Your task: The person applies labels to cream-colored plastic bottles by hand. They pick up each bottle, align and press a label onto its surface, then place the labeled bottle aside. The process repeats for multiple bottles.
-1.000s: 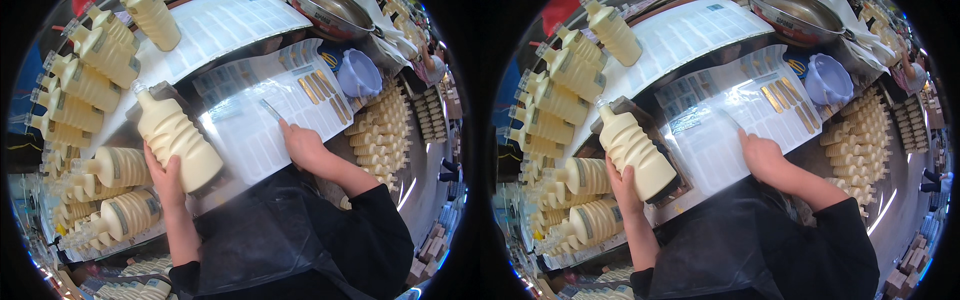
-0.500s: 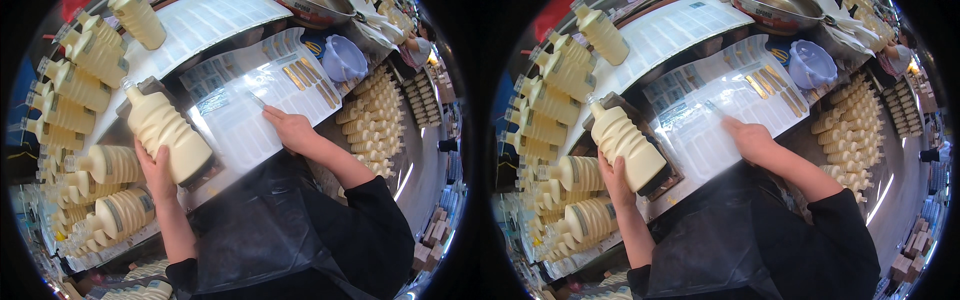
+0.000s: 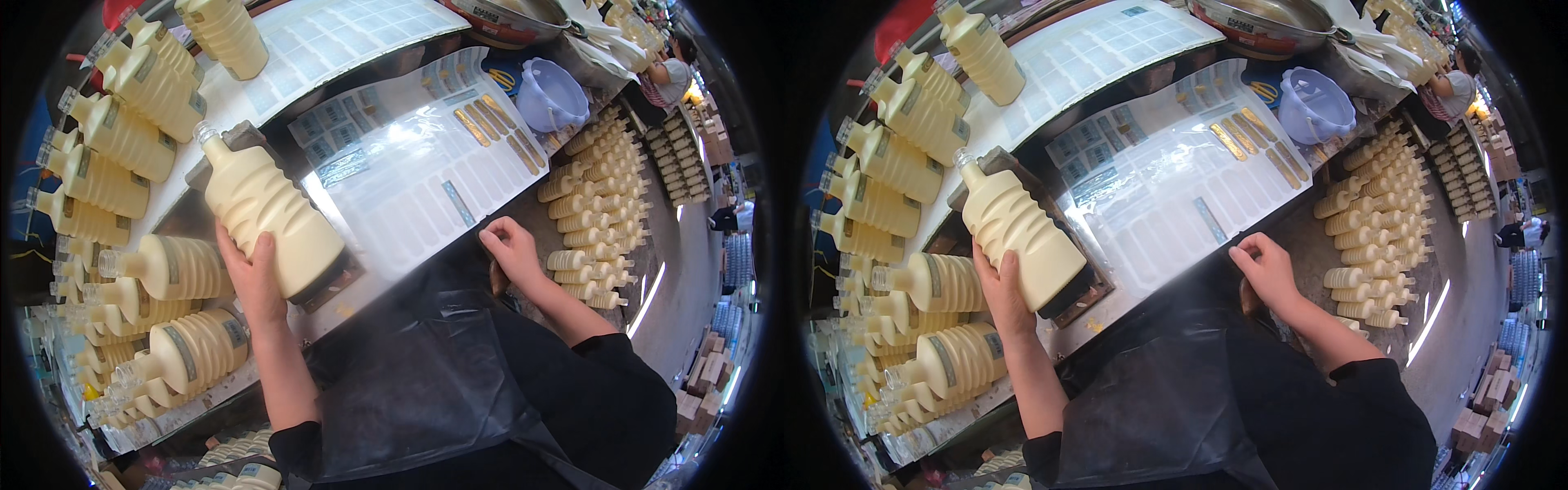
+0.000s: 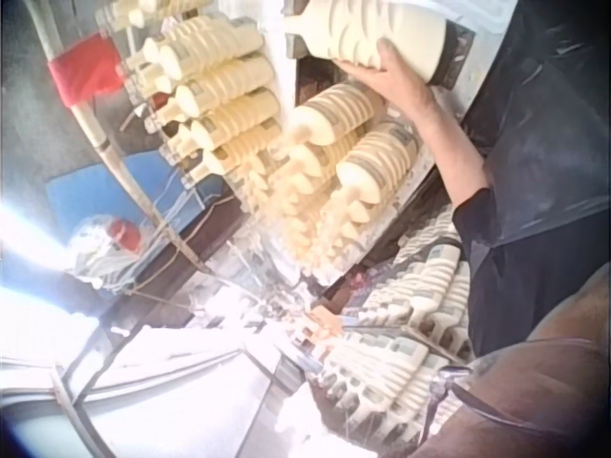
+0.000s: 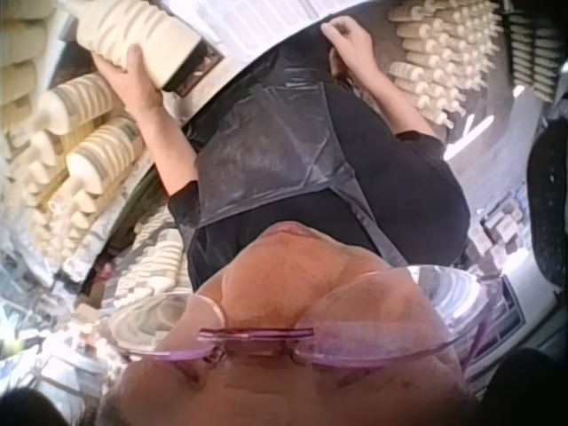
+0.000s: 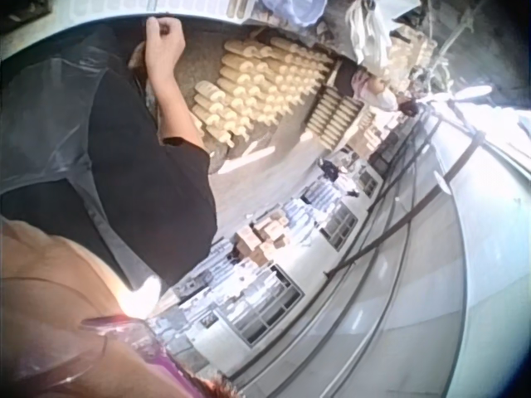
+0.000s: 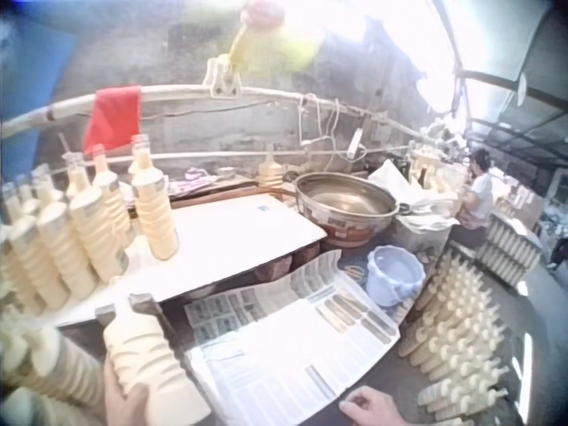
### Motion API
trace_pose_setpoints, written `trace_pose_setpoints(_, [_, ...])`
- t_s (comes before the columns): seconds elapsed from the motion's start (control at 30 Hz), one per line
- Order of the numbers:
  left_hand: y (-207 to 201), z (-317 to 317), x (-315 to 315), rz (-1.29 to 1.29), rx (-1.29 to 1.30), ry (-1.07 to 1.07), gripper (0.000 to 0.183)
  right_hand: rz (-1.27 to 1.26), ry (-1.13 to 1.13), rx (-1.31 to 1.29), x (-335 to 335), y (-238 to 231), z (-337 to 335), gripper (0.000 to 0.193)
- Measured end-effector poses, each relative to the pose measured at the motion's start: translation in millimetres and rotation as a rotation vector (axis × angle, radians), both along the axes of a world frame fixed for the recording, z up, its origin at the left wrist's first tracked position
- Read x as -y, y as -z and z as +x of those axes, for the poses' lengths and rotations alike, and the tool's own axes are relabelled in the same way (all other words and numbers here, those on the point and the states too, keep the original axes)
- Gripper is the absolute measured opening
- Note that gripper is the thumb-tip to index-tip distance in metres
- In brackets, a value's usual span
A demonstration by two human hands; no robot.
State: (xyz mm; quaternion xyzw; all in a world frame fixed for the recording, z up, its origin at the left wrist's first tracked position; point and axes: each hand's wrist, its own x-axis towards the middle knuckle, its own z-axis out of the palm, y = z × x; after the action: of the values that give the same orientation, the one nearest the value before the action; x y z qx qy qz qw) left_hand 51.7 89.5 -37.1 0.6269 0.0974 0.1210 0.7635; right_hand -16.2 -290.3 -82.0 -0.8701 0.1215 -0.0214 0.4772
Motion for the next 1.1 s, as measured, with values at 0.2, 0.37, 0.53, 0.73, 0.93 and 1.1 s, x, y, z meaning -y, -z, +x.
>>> trace_pose_setpoints(0.2, [0, 1, -2, -0.032, 0.011, 0.044, 0.075, 0.649, 0.178, -0.388, -11, 26, 22, 0.043])
trace_pose_setpoints(0.37, [-4, -4, 0, -0.112, -0.038, 0.015, 0.055, 0.339, 0.192, -0.309, -3, -11, 17, 0.024])
trace_pose_setpoints(0.53, [-4, -3, 5, -0.146, -0.013, 0.017, 0.057, -0.162, -0.116, 0.008, -21, -53, 61, 0.019])
trace_pose_setpoints(0.73, [-8, -4, -3, -0.316, -0.054, 0.075, 0.066, 0.068, -0.743, -0.15, -152, -153, 146, 0.015])
trace_pose_setpoints(0.93, [-22, 6, -7, -0.148, 0.02, -0.035, 0.074, 0.248, -0.951, -0.127, -240, -191, 191, 0.015])
trace_pose_setpoints(1.1, [-35, 30, -20, -0.241, 0.005, -0.089, 0.048, 0.228, -0.936, -0.127, -241, -152, 209, 0.015])
